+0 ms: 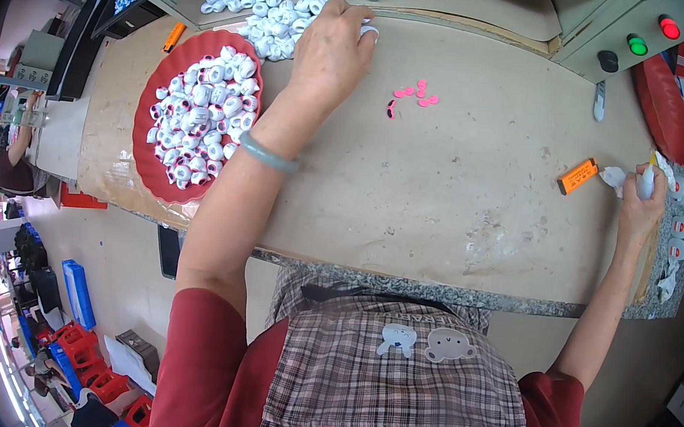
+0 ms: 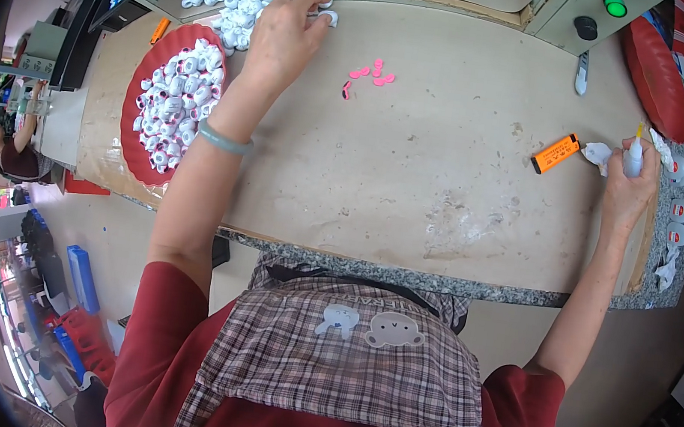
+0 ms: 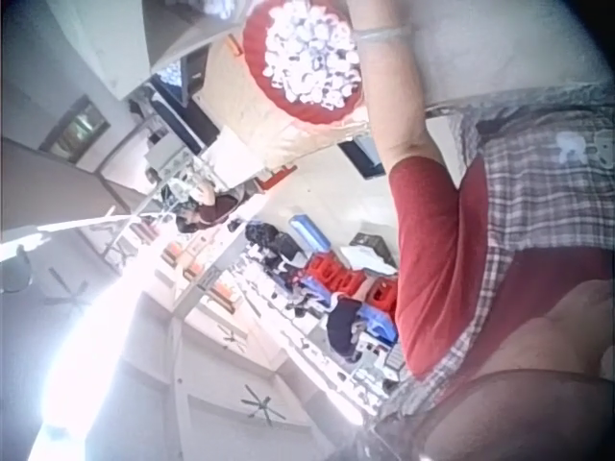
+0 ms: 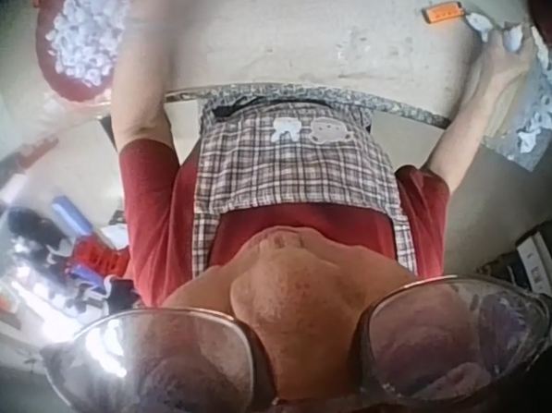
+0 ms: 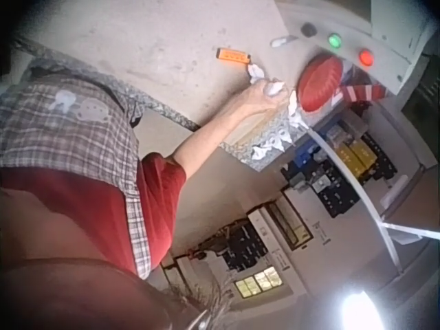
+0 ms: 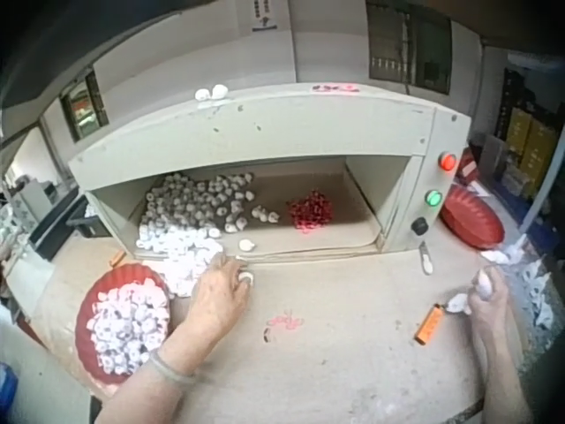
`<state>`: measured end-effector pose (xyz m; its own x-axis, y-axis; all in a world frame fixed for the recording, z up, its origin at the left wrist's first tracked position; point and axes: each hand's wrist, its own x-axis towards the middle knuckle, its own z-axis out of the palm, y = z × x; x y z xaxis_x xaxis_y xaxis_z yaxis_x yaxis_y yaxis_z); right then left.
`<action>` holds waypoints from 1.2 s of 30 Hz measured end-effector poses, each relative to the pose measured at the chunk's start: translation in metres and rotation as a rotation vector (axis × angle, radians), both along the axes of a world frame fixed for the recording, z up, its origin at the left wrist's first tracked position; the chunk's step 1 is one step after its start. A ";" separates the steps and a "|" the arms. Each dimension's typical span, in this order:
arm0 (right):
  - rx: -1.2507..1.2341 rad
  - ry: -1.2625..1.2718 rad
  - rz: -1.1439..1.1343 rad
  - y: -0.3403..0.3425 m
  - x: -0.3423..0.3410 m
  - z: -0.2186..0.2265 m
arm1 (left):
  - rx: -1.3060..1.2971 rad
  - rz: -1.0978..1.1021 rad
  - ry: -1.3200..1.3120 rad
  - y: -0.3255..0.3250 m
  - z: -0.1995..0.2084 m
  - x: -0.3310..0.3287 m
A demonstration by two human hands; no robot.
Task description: The person glues pink bows onto white cat-shaped toy heads using a glue bottle.
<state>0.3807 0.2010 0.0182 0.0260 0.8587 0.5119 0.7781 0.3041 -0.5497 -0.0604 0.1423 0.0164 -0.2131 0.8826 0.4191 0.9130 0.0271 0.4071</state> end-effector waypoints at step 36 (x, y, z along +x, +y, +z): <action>-0.427 0.211 0.026 -0.007 0.003 0.020 | -0.238 -0.289 -1.698 -0.124 0.008 0.058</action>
